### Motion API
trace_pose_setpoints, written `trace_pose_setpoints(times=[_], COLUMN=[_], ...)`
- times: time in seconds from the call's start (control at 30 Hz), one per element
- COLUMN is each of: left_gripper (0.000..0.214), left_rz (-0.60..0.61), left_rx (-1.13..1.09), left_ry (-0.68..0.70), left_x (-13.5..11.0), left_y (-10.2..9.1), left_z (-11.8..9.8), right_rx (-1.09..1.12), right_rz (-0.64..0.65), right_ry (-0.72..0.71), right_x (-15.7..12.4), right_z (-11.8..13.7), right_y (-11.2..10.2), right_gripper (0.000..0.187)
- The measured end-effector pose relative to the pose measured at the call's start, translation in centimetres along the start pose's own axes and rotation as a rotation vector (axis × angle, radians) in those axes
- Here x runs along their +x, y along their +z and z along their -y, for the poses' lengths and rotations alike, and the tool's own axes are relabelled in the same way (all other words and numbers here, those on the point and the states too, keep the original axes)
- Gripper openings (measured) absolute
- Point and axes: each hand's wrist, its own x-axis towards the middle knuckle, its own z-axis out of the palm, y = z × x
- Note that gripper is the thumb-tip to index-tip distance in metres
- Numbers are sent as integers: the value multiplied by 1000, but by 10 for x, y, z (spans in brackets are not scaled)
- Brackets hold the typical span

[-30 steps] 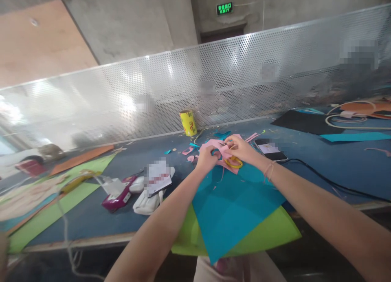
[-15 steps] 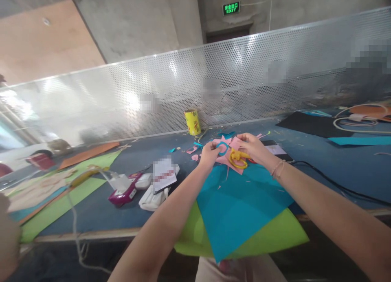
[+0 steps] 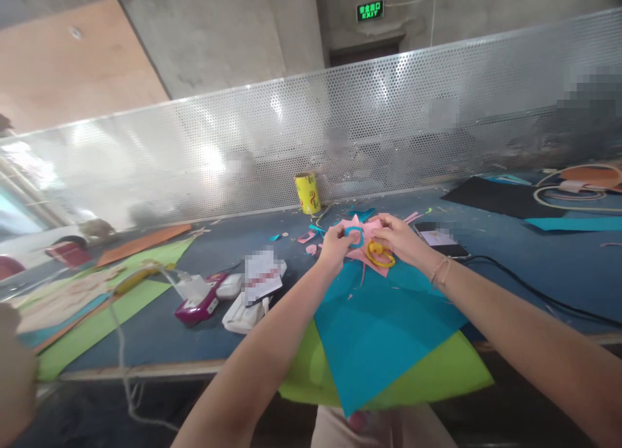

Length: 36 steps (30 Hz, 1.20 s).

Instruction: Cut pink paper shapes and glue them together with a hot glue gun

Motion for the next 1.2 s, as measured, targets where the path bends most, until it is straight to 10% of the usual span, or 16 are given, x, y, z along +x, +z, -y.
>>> trace_pose_setpoints(times=[0.5, 0.77, 0.9, 1.2], left_gripper=[22, 16, 13, 13], left_rz=[-36, -77, -137, -142], left_rx=[202, 236, 255, 316], left_ry=[17, 50, 39, 32], left_x=[3, 8, 9, 9], left_y=[-3, -9, -10, -9], left_z=[2, 2, 3, 4], right_rx=[49, -967, -1261, -1488], right_rz=[94, -138, 98, 273], right_ry=[93, -110, 40, -145], right_x=[-6, 9, 9, -2], right_z=[4, 22, 19, 0], right_y=[6, -44, -53, -35], right_gripper=[13, 18, 28, 36])
